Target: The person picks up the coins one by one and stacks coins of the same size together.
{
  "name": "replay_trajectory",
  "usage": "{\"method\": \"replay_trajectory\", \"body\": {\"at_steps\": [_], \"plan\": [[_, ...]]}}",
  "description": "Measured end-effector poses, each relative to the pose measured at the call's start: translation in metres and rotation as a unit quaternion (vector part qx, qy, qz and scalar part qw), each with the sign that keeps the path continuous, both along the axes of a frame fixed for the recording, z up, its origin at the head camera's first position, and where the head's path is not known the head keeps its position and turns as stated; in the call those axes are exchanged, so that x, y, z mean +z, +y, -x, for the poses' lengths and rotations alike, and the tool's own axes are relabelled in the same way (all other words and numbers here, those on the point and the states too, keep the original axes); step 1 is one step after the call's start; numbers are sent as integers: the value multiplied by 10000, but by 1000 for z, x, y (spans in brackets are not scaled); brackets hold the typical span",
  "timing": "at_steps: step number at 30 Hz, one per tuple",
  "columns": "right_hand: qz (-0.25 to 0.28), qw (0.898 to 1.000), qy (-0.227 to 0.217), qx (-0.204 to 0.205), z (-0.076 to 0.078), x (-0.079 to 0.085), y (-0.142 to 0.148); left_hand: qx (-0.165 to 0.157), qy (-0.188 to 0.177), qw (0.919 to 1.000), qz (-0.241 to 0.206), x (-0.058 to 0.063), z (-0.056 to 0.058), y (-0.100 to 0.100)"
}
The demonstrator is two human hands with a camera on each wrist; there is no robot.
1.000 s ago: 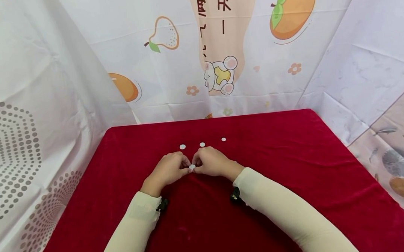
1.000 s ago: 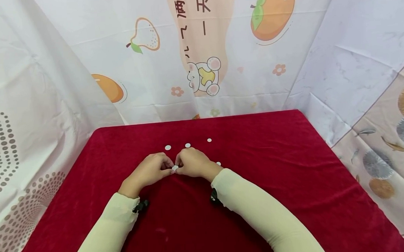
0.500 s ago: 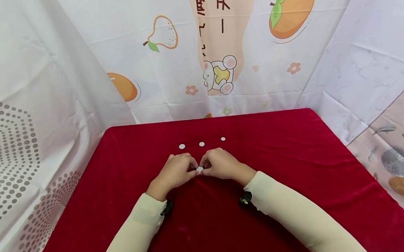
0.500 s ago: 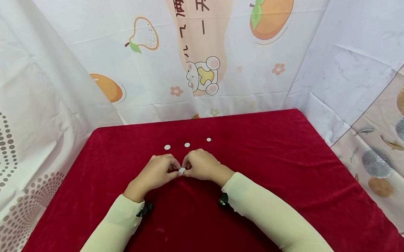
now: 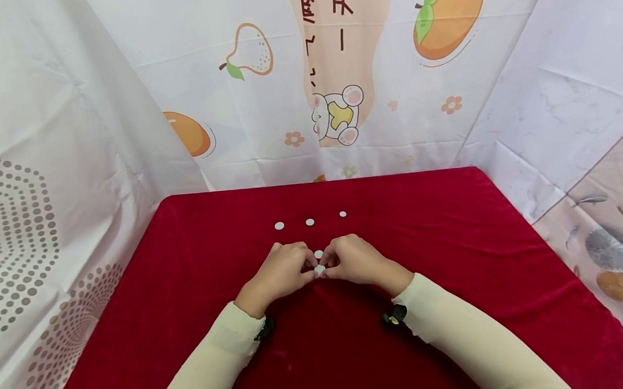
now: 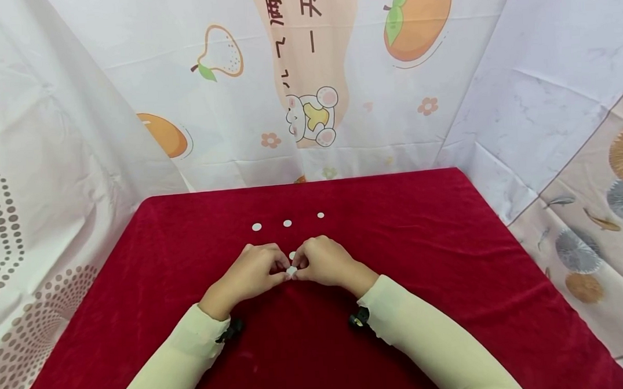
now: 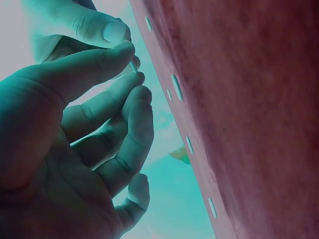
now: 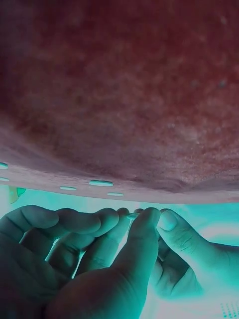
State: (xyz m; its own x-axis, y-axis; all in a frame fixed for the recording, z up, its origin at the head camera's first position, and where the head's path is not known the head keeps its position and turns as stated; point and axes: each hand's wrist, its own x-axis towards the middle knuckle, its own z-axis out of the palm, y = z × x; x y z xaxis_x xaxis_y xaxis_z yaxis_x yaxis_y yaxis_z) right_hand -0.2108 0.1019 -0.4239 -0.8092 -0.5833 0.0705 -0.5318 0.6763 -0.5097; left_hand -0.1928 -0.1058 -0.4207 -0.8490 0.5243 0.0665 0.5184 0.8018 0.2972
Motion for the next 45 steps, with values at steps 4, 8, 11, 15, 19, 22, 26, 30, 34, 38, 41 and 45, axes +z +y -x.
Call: {"method": "replay_trajectory", "body": {"at_steps": [4, 8, 11, 15, 19, 22, 26, 30, 34, 38, 41, 45], "plan": [[79, 9999, -136, -1, -3, -1, 6, -102, -30, 9999, 15, -1, -2, 3], [185, 9993, -335, -28, -5, -3, 9, -162, -51, 9998, 72, -1, -3, 6], [224, 9987, -445, -50, -6, -5, 11, -186, -110, 9997, 83, -2, -3, 8], [249, 9981, -568, -41, -7, -7, 12, -213, -161, 9996, 100, -4, -2, 9], [345, 9967, -730, 22, -7, -8, 13, -229, -163, 9995, 107, -7, -2, 10], [426, 9954, -855, 55, -6, -9, 13, -230, -166, 9995, 130, -7, -2, 10], [454, 9946, -929, 10, -6, -11, 15, -243, -149, 9993, 231, -8, -2, 10], [413, 9946, -951, -2, -5, -13, 15, -244, -170, 9990, 333, -9, -2, 12], [330, 9945, -991, 13, -5, -12, 15, -272, -258, 9986, 381, -9, -2, 12], [303, 9941, -1040, 19, -5, -13, 15, -287, -368, 9980, 430, -9, -2, 12], [303, 9942, -1032, 38, -5, -14, 16, -303, -401, 9978, 434, -10, -2, 11], [315, 9948, -969, 69, -5, -16, 16, -330, -393, 9978, 428, -10, -2, 11]]}}
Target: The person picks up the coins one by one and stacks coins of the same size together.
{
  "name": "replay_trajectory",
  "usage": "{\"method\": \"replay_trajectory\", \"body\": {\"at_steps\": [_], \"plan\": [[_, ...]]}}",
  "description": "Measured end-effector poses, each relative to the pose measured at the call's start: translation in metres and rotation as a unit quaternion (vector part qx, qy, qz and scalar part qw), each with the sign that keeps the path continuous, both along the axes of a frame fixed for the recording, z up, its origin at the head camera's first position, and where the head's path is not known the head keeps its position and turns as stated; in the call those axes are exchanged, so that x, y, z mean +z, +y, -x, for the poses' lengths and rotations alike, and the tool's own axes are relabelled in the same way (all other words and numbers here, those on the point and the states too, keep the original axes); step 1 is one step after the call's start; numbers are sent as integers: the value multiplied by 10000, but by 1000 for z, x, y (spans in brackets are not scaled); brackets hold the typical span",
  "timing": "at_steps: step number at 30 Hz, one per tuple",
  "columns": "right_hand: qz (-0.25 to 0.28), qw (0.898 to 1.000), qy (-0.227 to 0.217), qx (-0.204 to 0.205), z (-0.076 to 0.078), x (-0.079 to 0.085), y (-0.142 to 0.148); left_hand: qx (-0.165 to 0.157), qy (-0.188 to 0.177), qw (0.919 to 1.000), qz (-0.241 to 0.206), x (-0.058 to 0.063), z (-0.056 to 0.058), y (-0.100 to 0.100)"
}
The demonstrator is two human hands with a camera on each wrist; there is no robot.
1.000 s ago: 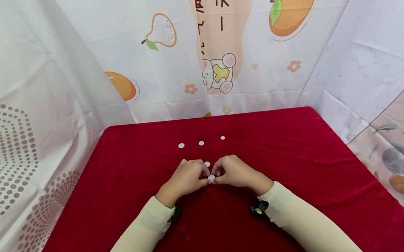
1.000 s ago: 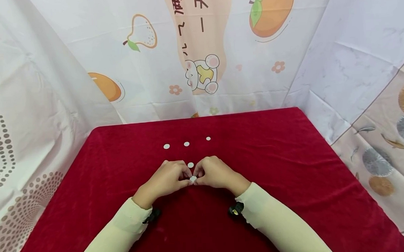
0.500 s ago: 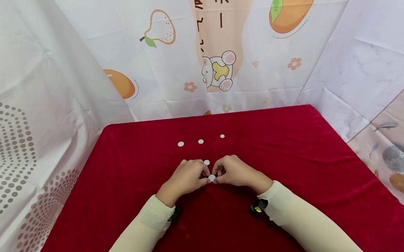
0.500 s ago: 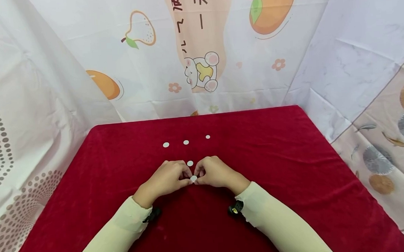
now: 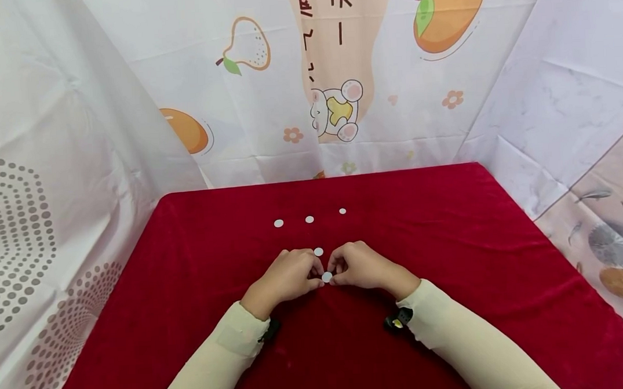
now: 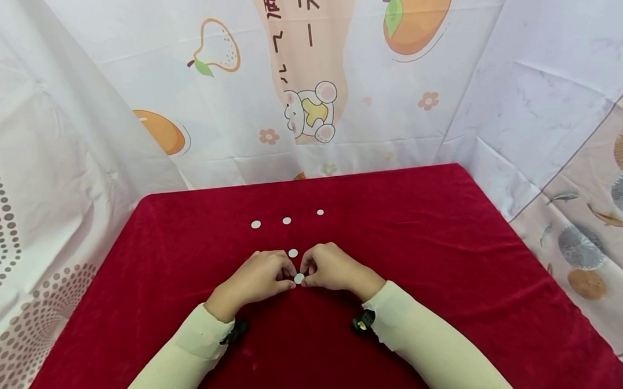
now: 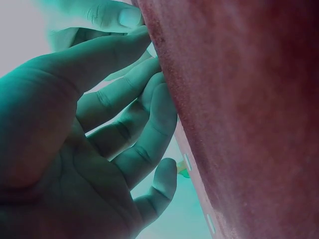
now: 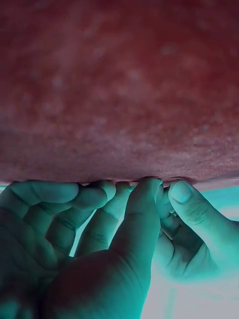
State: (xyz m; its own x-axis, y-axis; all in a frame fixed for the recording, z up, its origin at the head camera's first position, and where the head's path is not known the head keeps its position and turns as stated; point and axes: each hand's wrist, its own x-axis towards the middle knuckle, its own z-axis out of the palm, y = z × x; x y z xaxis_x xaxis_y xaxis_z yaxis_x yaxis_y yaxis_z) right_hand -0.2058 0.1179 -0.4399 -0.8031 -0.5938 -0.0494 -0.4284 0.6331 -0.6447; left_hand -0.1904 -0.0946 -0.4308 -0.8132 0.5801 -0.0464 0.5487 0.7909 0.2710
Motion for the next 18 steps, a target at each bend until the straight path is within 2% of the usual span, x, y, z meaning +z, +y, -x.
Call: {"method": "replay_trajectory", "body": {"at_steps": [10, 18], "plan": [[-87, 9996, 247, 68, -3, -1, -3, 35, 1, 10000, 20, 1, 0, 0], [-362, 9980, 478, 175, 0, 6, -22, 203, -31, 9998, 53, 4, 2, -8]]}}
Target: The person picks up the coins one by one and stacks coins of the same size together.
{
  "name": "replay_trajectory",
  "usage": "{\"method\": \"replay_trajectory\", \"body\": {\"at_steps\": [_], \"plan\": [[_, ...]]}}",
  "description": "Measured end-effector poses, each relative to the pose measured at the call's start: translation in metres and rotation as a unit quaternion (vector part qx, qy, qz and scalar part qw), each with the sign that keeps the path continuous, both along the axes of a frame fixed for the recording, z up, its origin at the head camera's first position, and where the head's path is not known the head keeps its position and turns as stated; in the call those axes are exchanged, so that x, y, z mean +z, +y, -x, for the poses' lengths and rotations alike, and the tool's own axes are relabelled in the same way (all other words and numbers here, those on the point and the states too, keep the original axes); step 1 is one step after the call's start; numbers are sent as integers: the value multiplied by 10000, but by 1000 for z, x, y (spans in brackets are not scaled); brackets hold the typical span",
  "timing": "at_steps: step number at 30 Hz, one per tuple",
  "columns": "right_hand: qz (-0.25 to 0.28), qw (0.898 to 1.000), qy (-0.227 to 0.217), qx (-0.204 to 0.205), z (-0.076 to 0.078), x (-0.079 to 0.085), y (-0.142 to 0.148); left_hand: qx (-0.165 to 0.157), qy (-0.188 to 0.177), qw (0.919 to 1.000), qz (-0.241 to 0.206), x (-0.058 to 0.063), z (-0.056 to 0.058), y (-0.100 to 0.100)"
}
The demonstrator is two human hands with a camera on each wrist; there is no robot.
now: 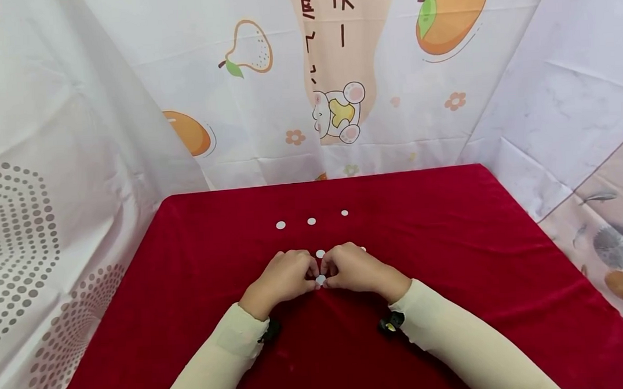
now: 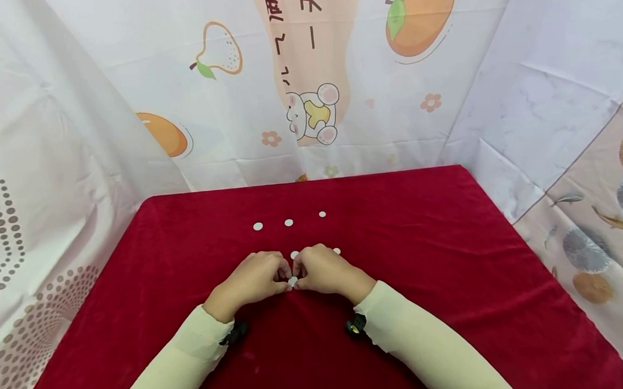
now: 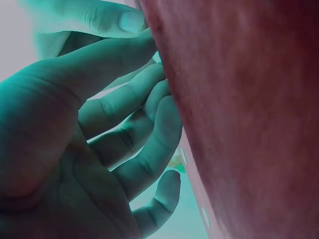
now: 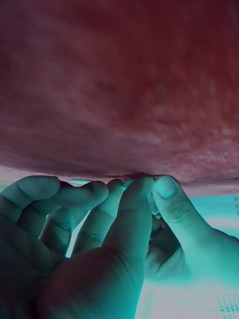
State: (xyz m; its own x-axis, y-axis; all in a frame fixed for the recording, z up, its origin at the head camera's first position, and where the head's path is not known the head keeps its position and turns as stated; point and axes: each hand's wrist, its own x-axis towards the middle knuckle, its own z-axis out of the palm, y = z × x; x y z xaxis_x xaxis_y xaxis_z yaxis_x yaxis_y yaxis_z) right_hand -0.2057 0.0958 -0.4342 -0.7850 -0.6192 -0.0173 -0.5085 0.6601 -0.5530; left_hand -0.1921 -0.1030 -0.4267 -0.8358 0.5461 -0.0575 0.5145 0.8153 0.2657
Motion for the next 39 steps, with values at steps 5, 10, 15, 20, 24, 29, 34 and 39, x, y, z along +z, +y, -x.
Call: {"method": "replay_trajectory", "body": {"at_steps": [5, 10, 15, 20, 24, 29, 34, 39], "plan": [[98, 9999, 65, 65, 2, 1, -10, 102, -4, 9999, 75, 2, 2, -7], [109, 9999, -32, 29, 3, -3, -15, 154, -149, 9997, 83, 3, 4, -11], [171, 9997, -180, -21, 3, -6, -15, 145, -192, 9997, 86, 5, 4, -13], [291, 9991, -300, -25, 2, -8, -13, 81, -215, 9997, 84, 6, 2, -13], [372, 9984, -418, -12, 3, -10, -12, 55, -232, 9997, 25, 8, 1, -13], [438, 9976, -514, 128, 3, -10, -11, 109, -295, 9995, 14, 8, 2, -11], [461, 9975, -485, 243, 4, -10, -10, 178, -303, 9994, 25, 7, 3, -11], [525, 9970, -520, 233, 5, -11, -9, 185, -317, 9993, -16, 6, 3, -11]]}}
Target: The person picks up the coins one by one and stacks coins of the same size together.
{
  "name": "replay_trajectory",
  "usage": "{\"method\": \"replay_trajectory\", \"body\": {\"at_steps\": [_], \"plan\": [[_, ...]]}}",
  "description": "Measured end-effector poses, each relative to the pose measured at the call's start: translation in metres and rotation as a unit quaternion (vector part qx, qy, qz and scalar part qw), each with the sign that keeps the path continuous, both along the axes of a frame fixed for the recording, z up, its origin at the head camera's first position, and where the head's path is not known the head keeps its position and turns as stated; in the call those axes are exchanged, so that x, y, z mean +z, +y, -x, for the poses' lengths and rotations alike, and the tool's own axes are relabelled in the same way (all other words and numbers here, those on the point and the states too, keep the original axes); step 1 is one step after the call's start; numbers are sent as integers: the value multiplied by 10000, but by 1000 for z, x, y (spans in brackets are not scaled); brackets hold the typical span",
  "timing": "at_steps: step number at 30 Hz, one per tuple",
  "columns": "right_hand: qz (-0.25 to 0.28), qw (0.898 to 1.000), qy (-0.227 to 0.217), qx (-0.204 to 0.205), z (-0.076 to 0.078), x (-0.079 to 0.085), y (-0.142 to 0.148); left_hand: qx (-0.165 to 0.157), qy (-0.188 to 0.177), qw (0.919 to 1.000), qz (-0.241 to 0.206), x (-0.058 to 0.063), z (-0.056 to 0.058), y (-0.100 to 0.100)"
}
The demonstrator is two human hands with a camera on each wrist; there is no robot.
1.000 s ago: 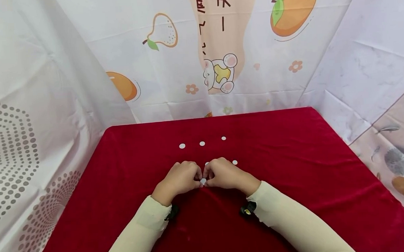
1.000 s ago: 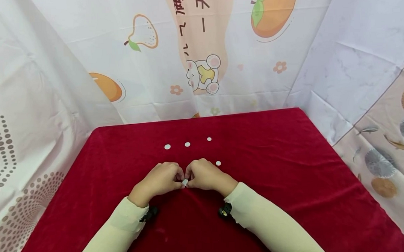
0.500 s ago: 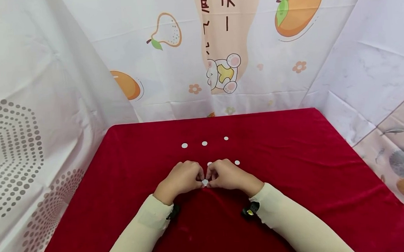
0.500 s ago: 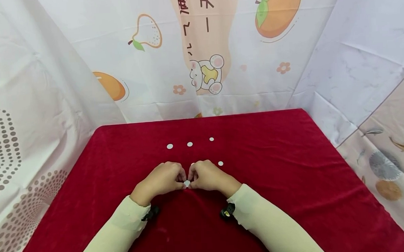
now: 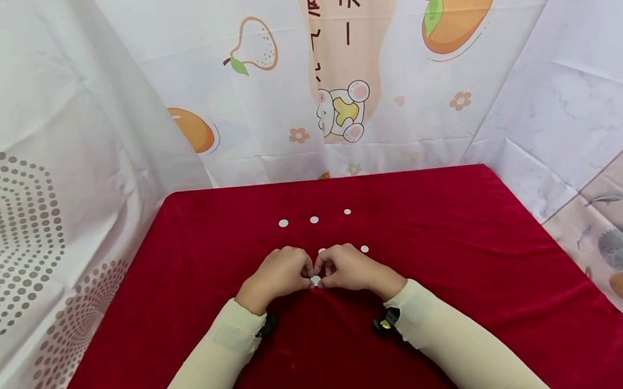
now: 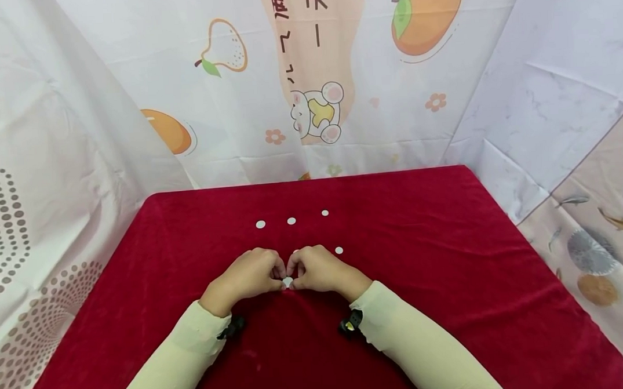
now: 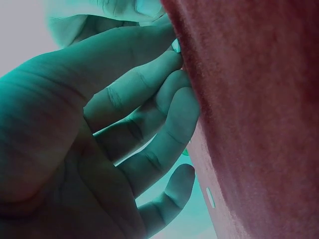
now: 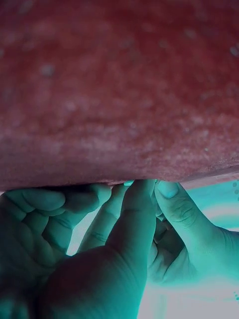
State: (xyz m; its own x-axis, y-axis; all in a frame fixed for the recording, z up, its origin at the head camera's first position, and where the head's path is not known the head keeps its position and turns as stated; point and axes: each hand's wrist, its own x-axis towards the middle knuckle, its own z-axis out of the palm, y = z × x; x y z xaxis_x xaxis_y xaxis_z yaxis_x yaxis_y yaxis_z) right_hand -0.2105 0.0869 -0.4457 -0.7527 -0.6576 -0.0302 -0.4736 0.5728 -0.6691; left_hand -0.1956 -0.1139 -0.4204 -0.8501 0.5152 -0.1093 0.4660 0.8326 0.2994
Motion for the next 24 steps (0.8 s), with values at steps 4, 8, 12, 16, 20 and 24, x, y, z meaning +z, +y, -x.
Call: {"method": "replay_trajectory", "body": {"at_steps": [4, 8, 12, 16, 20, 24], "plan": [[36, 10000, -22, -18, 0, 1, 0, 25, -78, 9999, -91, 0, 0, -1], [-37, 10000, 33, -11, -1, 0, 0, 136, -228, 9995, -180, 1, 0, -4], [-139, 9998, 172, 10, -2, 0, -2, 244, -306, 9989, -243, 2, 0, -7], [-188, 9995, 271, 13, -2, -1, -3, 262, -319, 9989, -230, 3, 0, -9], [-213, 9994, 273, 37, -2, -3, -4, 312, -374, 9986, -205, 3, 0, -13], [-237, 9993, 300, 48, -2, -2, -5, 421, -379, 9982, -198, 2, 0, -20]]}}
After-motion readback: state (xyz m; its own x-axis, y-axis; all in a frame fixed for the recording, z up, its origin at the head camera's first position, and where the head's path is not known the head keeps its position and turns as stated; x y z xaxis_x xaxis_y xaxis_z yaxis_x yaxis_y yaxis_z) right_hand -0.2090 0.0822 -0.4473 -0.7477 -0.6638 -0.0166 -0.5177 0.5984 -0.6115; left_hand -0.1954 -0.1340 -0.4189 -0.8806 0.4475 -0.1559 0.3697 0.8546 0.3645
